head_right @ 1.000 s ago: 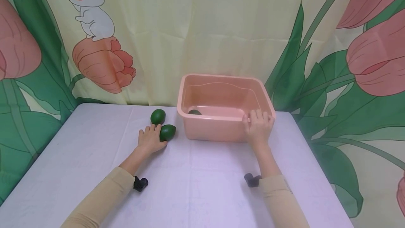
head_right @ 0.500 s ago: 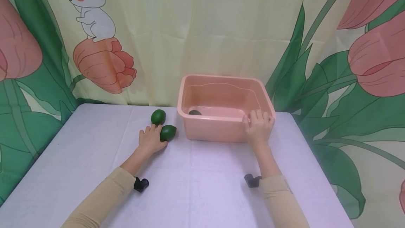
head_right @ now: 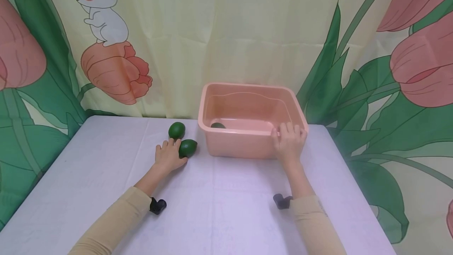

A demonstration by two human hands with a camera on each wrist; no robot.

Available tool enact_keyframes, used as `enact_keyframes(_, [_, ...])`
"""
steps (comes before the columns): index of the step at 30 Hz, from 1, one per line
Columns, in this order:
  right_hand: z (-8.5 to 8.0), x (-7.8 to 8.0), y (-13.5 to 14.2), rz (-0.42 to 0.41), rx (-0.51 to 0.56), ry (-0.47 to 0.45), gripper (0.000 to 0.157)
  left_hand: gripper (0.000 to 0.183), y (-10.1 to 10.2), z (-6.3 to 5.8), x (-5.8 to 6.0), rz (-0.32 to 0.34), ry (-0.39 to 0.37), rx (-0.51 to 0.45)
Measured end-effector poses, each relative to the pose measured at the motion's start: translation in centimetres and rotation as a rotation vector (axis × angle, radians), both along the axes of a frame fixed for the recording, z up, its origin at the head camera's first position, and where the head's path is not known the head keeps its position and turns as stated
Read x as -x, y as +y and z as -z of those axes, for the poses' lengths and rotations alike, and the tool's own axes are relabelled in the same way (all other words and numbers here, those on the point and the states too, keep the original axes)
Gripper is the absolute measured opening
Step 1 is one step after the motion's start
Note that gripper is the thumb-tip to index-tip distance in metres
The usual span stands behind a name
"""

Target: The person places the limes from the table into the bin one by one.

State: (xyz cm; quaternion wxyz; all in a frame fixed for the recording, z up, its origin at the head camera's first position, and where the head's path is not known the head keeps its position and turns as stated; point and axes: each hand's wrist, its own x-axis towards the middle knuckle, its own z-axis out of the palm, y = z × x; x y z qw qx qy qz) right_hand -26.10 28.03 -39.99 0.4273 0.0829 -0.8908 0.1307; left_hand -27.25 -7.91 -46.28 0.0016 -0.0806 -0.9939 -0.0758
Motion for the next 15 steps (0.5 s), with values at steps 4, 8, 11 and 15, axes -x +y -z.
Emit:
enact_keyframes(4, [0.04,0.06,0.02,0.000,0.004,0.006,0.039,0.067,-0.02,-0.03,-0.02,0.008,0.013,0.000])
enact_keyframes(8, [0.06,0.07,-0.01,0.001,0.012,0.019,0.034,0.066,-0.02,-0.01,0.03,0.014,0.025,-0.003])
enact_keyframes(11, [0.08,0.10,-0.01,0.000,0.012,0.025,0.030,0.066,0.00,-0.03,0.09,0.014,0.033,-0.010])
enact_keyframes(15, [0.13,0.14,-0.02,0.000,0.011,0.024,0.038,0.066,0.02,-0.08,0.16,0.011,0.042,-0.020])
